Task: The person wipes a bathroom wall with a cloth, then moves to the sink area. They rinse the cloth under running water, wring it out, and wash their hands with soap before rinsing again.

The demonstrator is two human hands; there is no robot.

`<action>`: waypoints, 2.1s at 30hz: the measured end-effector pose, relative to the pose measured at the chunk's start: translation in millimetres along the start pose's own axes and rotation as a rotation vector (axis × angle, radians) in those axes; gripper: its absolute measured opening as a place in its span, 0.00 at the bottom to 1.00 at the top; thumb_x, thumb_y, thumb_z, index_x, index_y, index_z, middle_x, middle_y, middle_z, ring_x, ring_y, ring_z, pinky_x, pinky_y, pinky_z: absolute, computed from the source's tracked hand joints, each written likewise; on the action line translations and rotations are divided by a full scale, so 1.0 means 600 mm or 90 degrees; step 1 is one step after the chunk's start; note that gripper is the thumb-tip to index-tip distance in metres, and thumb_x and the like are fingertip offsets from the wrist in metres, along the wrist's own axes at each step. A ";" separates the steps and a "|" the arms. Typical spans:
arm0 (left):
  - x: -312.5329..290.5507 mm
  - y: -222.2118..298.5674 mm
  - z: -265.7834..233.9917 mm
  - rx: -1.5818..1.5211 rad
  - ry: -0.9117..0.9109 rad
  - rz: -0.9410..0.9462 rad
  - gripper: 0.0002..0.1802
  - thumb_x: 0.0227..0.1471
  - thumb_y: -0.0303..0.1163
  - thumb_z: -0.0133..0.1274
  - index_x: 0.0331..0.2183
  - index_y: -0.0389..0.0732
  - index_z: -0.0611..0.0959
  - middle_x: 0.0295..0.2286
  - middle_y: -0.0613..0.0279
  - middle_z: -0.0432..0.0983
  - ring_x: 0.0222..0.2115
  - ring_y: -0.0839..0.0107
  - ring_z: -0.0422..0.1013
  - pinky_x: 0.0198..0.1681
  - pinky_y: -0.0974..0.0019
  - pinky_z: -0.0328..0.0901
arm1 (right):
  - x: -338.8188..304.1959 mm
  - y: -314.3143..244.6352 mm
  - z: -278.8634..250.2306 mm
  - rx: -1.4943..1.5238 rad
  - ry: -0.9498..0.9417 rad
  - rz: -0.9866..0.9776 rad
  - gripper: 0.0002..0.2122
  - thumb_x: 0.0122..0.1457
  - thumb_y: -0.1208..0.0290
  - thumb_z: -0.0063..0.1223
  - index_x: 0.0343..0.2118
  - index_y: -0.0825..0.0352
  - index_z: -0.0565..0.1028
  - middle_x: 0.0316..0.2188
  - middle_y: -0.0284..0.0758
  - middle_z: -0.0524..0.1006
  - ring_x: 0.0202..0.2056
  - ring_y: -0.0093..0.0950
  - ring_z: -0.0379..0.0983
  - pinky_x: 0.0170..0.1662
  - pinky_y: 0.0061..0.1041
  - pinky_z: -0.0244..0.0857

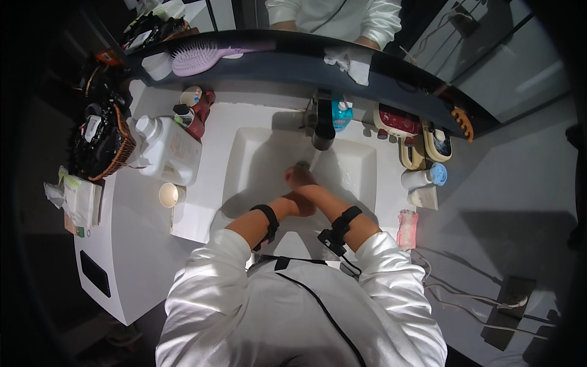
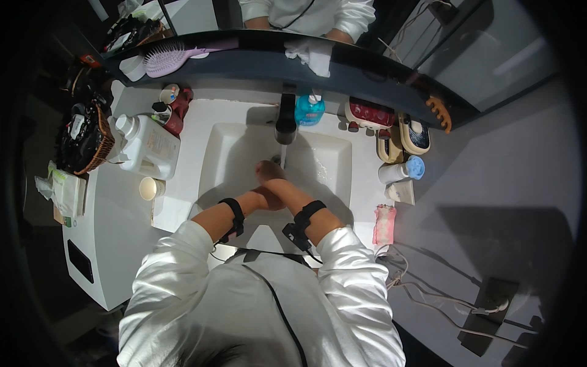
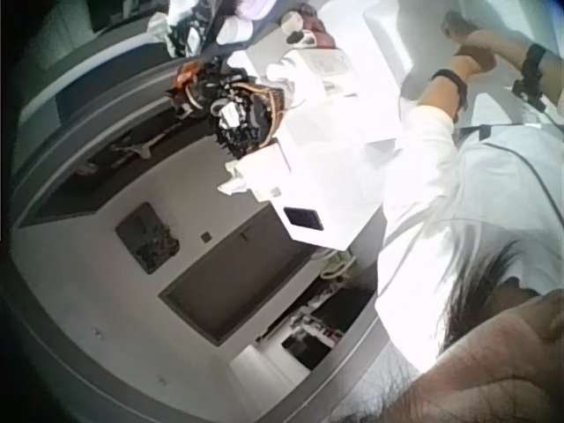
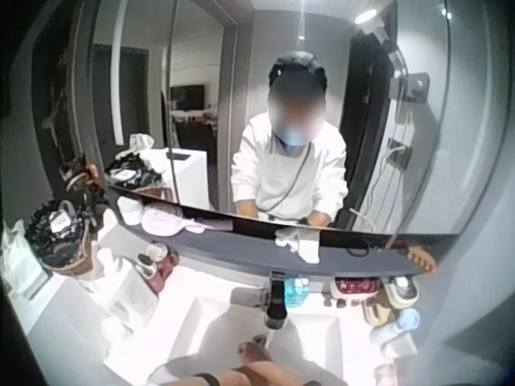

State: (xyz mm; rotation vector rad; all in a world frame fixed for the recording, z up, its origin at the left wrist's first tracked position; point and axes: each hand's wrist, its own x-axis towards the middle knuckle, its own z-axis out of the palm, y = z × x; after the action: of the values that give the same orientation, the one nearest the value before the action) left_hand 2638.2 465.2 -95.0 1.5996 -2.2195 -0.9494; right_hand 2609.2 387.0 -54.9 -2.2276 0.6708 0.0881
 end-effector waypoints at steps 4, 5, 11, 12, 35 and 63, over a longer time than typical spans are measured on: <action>-0.017 0.008 -0.039 0.127 -0.008 0.014 0.11 0.38 0.27 0.47 0.31 0.45 0.75 0.32 0.55 0.71 0.37 0.59 0.67 0.46 0.58 0.58 | 0.006 0.026 -0.038 0.638 -0.044 0.335 0.11 0.51 0.74 0.44 0.37 0.67 0.72 0.28 0.39 0.77 0.34 0.33 0.73 0.36 0.25 0.65; -0.026 0.015 -0.051 0.153 -0.026 0.014 0.12 0.36 0.25 0.48 0.30 0.45 0.74 0.31 0.54 0.70 0.37 0.58 0.67 0.47 0.57 0.58 | 0.001 0.032 -0.052 0.779 -0.065 0.357 0.12 0.52 0.73 0.45 0.40 0.68 0.71 0.29 0.39 0.77 0.34 0.32 0.73 0.37 0.25 0.65; -0.052 0.026 -0.088 0.040 0.475 -0.042 0.14 0.35 0.17 0.46 0.29 0.44 0.73 0.33 0.54 0.68 0.40 0.53 0.63 0.47 0.54 0.57 | -0.020 0.054 -0.082 0.107 -0.003 0.080 0.20 0.52 0.69 0.53 0.48 0.69 0.67 0.37 0.41 0.75 0.38 0.28 0.74 0.41 0.22 0.68; -0.044 0.018 -0.086 0.015 0.537 -0.050 0.13 0.36 0.18 0.46 0.29 0.44 0.73 0.34 0.54 0.68 0.40 0.53 0.63 0.47 0.55 0.57 | -0.018 0.059 -0.075 -0.146 0.085 -0.071 0.21 0.50 0.70 0.54 0.48 0.68 0.68 0.36 0.40 0.76 0.33 0.25 0.74 0.37 0.20 0.68; 0.058 0.003 -0.093 -0.254 0.233 -0.213 0.18 0.38 0.44 0.59 0.29 0.42 0.81 0.31 0.58 0.76 0.34 0.62 0.71 0.39 0.62 0.65 | -0.144 0.069 -0.169 0.127 0.268 0.011 0.06 0.49 0.73 0.54 0.31 0.65 0.78 0.27 0.35 0.78 0.31 0.26 0.75 0.34 0.22 0.67; -0.057 0.012 -0.150 -0.022 0.378 -0.231 0.14 0.41 0.42 0.56 0.27 0.43 0.80 0.25 0.60 0.75 0.32 0.59 0.68 0.39 0.58 0.62 | -0.141 -0.032 -0.209 0.266 0.227 -0.036 0.09 0.50 0.74 0.49 0.33 0.70 0.77 0.25 0.35 0.77 0.26 0.23 0.71 0.32 0.21 0.65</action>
State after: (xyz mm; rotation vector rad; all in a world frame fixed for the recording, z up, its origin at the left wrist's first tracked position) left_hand 2694.4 465.4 -16.5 1.9850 -1.5385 -0.4825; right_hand 2527.3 345.0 66.7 -1.8668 0.7369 -0.4490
